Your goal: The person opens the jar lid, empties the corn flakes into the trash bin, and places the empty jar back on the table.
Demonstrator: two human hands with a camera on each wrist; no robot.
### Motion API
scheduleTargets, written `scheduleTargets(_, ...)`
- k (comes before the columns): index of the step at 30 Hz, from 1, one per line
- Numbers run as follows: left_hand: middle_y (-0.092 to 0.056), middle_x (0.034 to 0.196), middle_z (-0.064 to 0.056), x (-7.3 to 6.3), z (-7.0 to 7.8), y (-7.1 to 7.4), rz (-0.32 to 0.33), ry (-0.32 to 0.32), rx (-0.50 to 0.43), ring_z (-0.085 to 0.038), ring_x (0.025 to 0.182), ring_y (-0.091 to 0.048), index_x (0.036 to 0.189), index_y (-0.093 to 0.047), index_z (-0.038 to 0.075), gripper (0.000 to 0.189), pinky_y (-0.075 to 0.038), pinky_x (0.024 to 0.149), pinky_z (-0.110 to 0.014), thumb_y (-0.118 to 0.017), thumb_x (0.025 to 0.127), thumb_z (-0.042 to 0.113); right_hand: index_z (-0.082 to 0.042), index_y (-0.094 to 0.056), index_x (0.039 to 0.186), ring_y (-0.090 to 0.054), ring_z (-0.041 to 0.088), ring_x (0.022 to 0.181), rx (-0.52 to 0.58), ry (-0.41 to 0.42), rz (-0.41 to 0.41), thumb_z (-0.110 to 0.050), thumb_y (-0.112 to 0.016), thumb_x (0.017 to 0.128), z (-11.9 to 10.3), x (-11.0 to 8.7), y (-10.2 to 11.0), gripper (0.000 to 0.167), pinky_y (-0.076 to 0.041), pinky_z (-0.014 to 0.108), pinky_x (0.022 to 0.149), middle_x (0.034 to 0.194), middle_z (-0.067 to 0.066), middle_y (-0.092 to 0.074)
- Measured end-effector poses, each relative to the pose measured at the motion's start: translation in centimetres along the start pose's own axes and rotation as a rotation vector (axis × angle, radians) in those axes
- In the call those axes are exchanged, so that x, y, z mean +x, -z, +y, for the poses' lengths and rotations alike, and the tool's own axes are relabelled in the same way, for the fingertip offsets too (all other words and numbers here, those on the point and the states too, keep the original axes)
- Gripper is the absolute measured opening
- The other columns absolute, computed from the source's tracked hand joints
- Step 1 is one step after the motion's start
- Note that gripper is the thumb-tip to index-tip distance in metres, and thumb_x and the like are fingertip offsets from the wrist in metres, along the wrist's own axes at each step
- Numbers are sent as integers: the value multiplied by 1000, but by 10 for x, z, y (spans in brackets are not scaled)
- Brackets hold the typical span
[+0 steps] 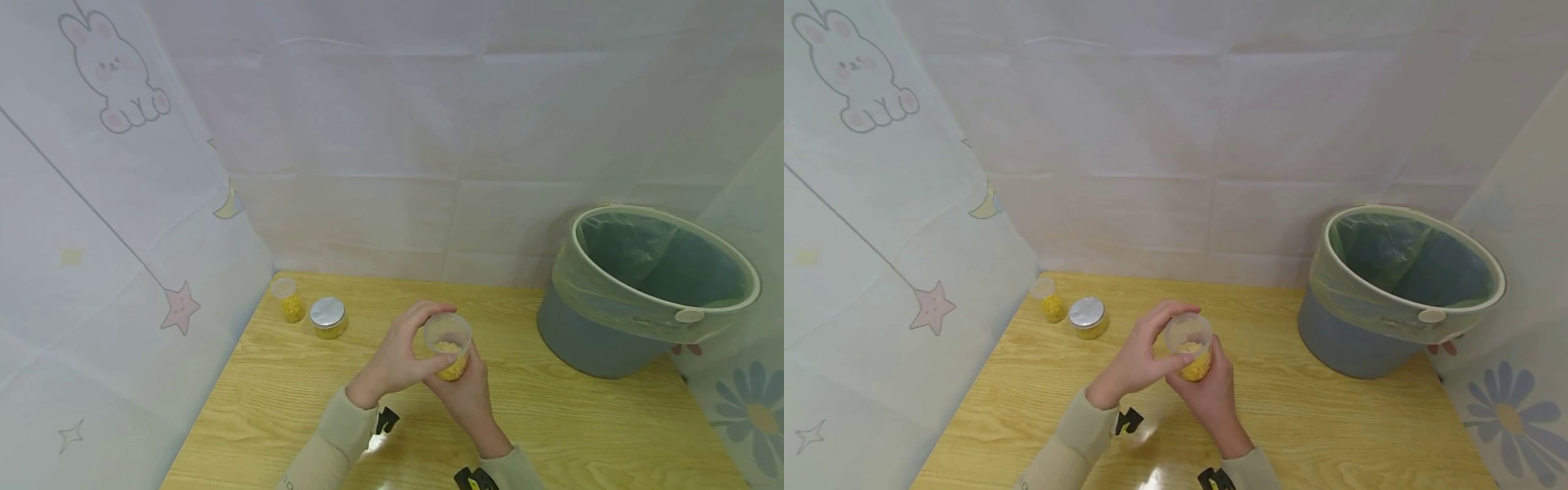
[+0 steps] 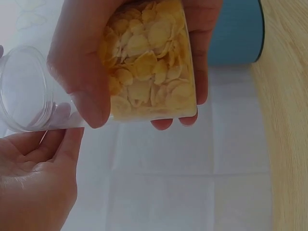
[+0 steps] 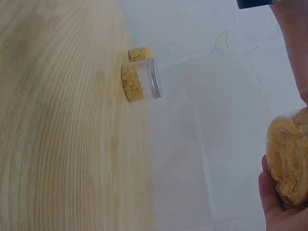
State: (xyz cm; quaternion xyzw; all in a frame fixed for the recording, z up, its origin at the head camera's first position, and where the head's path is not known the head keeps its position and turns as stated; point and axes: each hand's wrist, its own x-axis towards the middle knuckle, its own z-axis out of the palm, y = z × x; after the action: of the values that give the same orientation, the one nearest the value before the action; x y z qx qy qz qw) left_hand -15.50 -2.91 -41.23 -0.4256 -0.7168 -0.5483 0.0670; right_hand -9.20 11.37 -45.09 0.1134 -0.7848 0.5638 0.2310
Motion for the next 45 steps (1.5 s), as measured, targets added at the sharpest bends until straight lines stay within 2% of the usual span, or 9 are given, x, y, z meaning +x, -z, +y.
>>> scheduleTargets(9, -57, 137, -5, -1, -3, -1, -18, 16, -35, -20, 122, -56, 144, -53, 11, 58, -47, 102, -43, -75, 92, 23, 8, -54, 127, -66, 24, 92, 2, 33, -1, 9, -86, 73, 1, 0, 1, 62, -57, 35, 71, 108, 16, -67)
scheduleTargets(14, -59, 130, -4, 0, -1, -3, 19, 23, -22, -18, 117, -58, 139, -55, 11, 59, -48, 100, -39, -81, 88, 19, 7, -54, 128, -65, 29, 99, -10, 54, 6, 10, -86, 72, 1, 1, 2, 64, -55, 34, 78, 113, 17, -67)
scheduleTargets(18, -59, 125, -5, 3, 12, -2, 57, 63, -27, -19, 115, -58, 132, -56, 6, 59, -47, 100, -40, -86, 82, 15, 4, -54, 129, -64, 32, 105, -2, 63, 6, 10, -86, 72, 0, 2, 2, 65, -54, 30, 84, 117, 15, -66)
scheduleTargets(21, -58, 125, -2, 3, 11, -3, 70, 94, -32, -18, 118, -56, 129, -54, 8, 62, -45, 104, -40, -89, 79, 19, 4, -54, 130, -64, 32, 108, 14, 69, -7, 11, -86, 73, 1, 2, 2, 66, -52, 27, 88, 120, 15, -66)
scheduleTargets(23, -56, 128, 2, 1, 3, -5, 68, 99, -29, -17, 121, -55, 131, -53, 14, 65, -43, 106, -38, -90, 79, 24, 5, -53, 131, -63, 33, 110, 22, 71, -11, 11, -86, 72, 2, 2, 2, 68, -50, 25, 90, 121, 16, -65)
scheduleTargets(27, -55, 134, 3, -1, -5, -6, 33, 62, 2, -18, 123, -54, 141, -51, 16, 67, -45, 104, -39, -85, 84, 26, 6, -54, 130, -63, 31, 108, -1, 70, 0, 10, -87, 71, 1, 1, 2, 68, -50, 24, 89, 120, 16, -66)
scheduleTargets(32, -56, 138, 0, -1, -6, -5, -4, 3, 25, -16, 121, -55, 146, -50, 14, 65, -47, 101, -39, -77, 87, 24, 6, -56, 126, -65, 25, 102, -27, 44, 23, 9, -88, 70, 0, 0, 2, 65, -55, 33, 81, 113, 16, -68)
scheduleTargets(38, -57, 138, -3, -2, -5, -3, -9, 7, 32, -16, 123, -54, 144, -52, 14, 62, -45, 102, -40, -75, 88, 25, 5, -56, 126, -65, 24, 102, -27, 33, 18, 9, -89, 70, -1, 0, 2, 66, -56, 36, 79, 113, 15, -68)
scheduleTargets(45, -58, 131, 2, -2, -4, -4, 6, 34, 11, -15, 116, -57, 140, -54, 14, 59, -48, 98, -39, -78, 88, 26, 7, -55, 127, -65, 25, 97, -28, 72, 23, 10, -88, 69, 7, -1, 1, 66, -56, 34, 76, 111, 16, -68)
